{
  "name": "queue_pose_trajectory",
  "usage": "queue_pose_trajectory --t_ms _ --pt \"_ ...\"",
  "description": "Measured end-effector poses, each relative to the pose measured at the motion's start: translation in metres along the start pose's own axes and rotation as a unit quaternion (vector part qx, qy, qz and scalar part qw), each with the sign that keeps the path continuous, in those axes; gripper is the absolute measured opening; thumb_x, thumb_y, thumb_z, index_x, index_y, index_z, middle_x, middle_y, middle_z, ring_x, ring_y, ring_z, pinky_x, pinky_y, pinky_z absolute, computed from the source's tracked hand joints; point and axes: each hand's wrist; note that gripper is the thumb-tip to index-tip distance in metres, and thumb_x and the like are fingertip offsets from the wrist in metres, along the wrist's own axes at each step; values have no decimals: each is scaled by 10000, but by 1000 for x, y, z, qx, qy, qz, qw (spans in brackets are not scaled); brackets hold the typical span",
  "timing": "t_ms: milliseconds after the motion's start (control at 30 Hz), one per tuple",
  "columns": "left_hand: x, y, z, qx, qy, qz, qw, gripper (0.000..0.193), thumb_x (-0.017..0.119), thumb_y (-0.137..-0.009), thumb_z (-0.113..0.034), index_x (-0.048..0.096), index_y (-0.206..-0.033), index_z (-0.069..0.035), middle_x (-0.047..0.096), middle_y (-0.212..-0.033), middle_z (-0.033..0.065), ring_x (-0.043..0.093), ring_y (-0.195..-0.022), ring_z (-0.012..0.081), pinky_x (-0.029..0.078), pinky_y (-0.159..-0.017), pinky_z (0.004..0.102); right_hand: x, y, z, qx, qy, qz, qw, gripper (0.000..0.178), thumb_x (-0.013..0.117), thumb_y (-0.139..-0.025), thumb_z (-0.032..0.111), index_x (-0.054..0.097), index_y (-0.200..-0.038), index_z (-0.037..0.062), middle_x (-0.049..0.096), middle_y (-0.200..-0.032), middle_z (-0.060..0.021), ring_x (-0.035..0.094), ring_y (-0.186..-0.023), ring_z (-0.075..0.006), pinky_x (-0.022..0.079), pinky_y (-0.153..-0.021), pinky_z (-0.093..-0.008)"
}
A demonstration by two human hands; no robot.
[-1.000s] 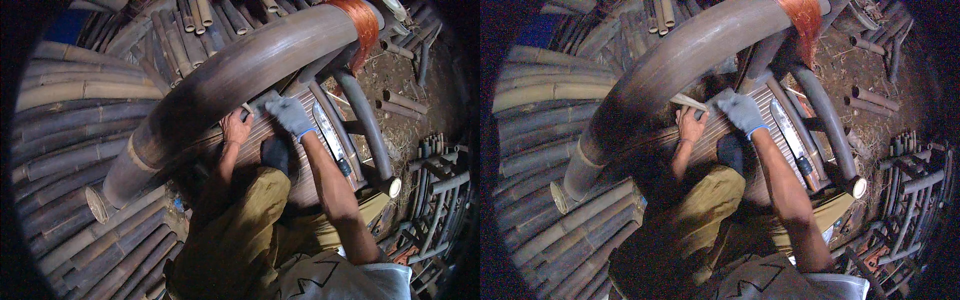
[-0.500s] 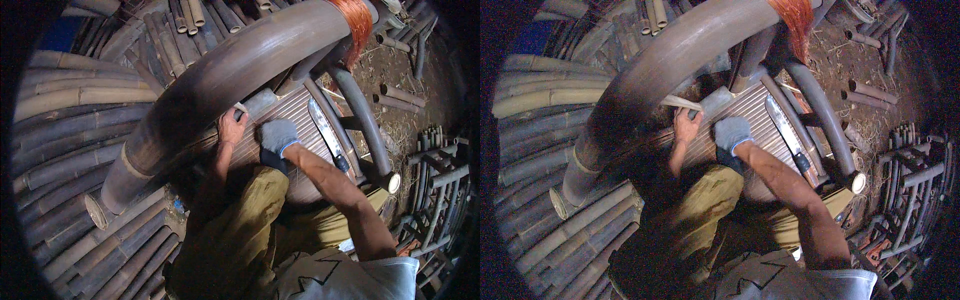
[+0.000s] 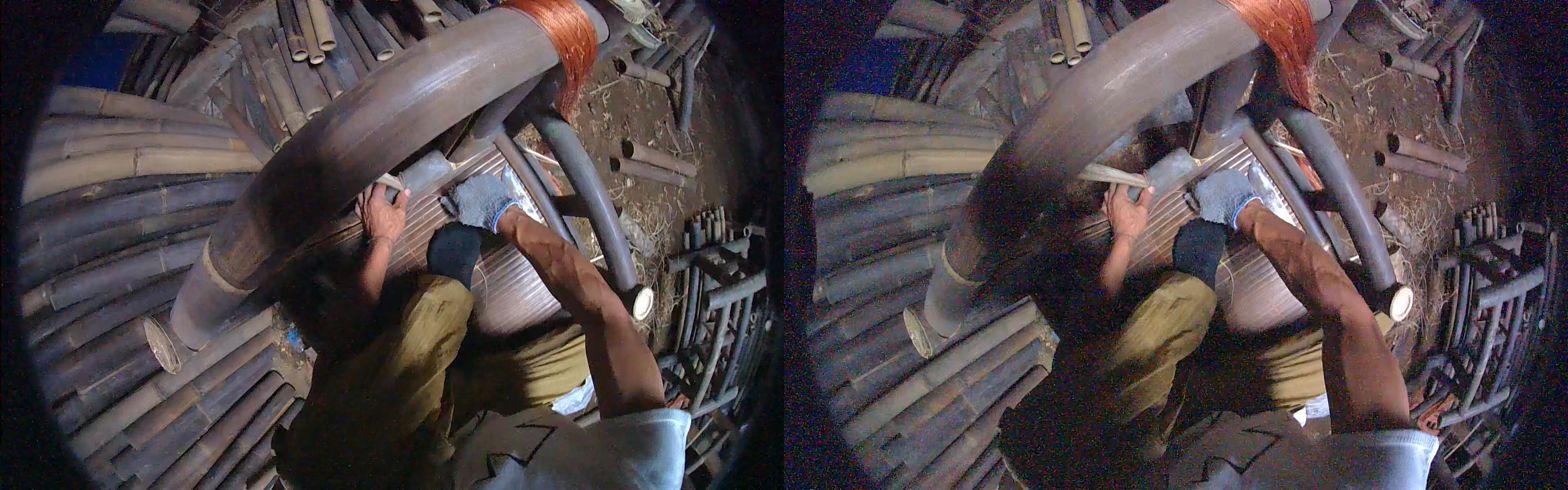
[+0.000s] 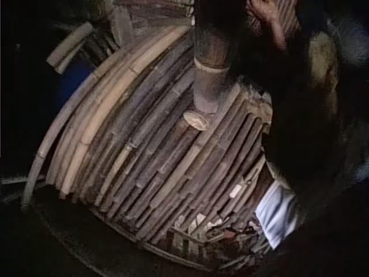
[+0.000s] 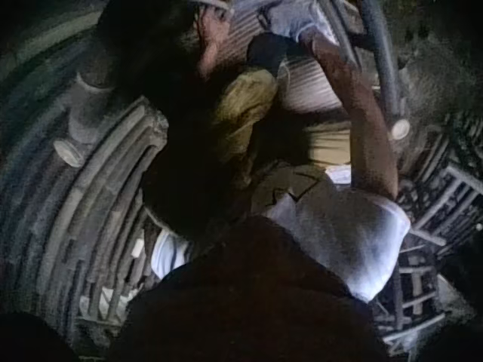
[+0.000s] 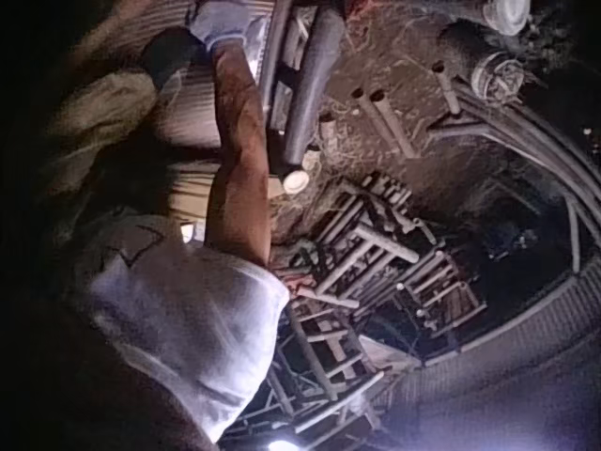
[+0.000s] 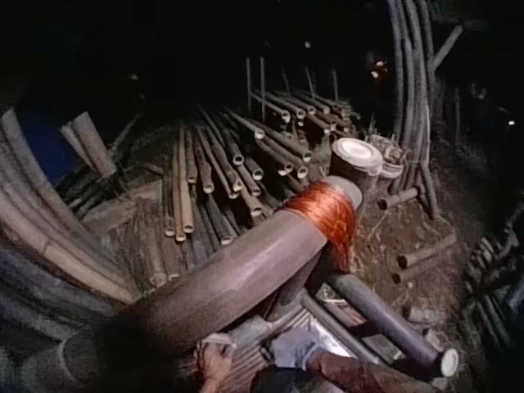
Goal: The person constructs a bamboo chair by hand, threading copper wire through the frame joints and using a machete to split and shave bamboo strips into thin fasteners.
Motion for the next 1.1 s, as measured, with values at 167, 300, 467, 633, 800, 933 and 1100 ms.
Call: queue_pose_trajectory --t_ms 167,300,467,633,800,933,1100 --pt "-6 0 -1 -12 -20 39 999 505 747 -798 -413 624 -1186 -114 537 -1339 132 417 -1295 365 325 -1055 543 11 12 32 -23 -28 -26 999 298 570 -845 318 761 -810 92 716 -806 -191 699 -753 -385 547 -697 -506" --pt "-17 -6 6 27 88 72 993 393 777 -765 -296 670 -1065 -68 607 -1228 171 521 -1189 382 397 -1012 501 16 17 118 -18 -8 6 1000 231 598 -800 254 768 -780 100 729 -802 -151 712 -735 -336 544 -648 -478" --pt "-13 -11 9 35 81 37 995 350 807 -746 -228 697 -1014 -32 657 -1093 204 576 -1112 402 441 -1001 464 37 10 120 -54 -27 -48 997 205 607 -778 219 760 -785 83 722 -781 -156 713 -725 -324 534 -647 -466" --pt "-28 11 0 42 101 81 991 527 750 -791 -166 550 -1258 -23 531 -1295 215 498 -1200 421 405 -1039 463 18 44 117 98 -99 -110 984 316 598 -829 197 669 -1095 44 681 -1060 -190 676 -952 -346 515 -820 -457" --pt "-51 64 15 141 97 48 984 649 710 -822 -141 432 -1388 10 483 -1349 234 438 -1286 421 383 -1080 441 -9 102 61 209 -545 -249 772 472 665 -926 304 564 -1264 -10 631 -1132 -106 600 -1039 -191 500 -897 -345" --pt "-68 103 56 222 60 151 961 568 677 -884 -206 469 -1369 3 490 -1354 234 502 -1240 379 422 -1043 413 13 173 -7 228 -695 -168 661 326 635 -958 319 661 -1144 53 637 -974 -13 585 -916 -136 511 -831 -329" --pt "-82 137 90 178 26 234 955 563 683 -878 -215 478 -1355 2 503 -1332 229 512 -1221 376 429 -1032 415 10 241 -8 281 -372 -95 880 472 688 -897 338 608 -1166 -43 683 -990 -161 658 -879 -290 530 -786 -407"
Point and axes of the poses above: each hand's wrist, its own y-axis away from the middle knuckle, its own x-axis out of the palm, z = x × y
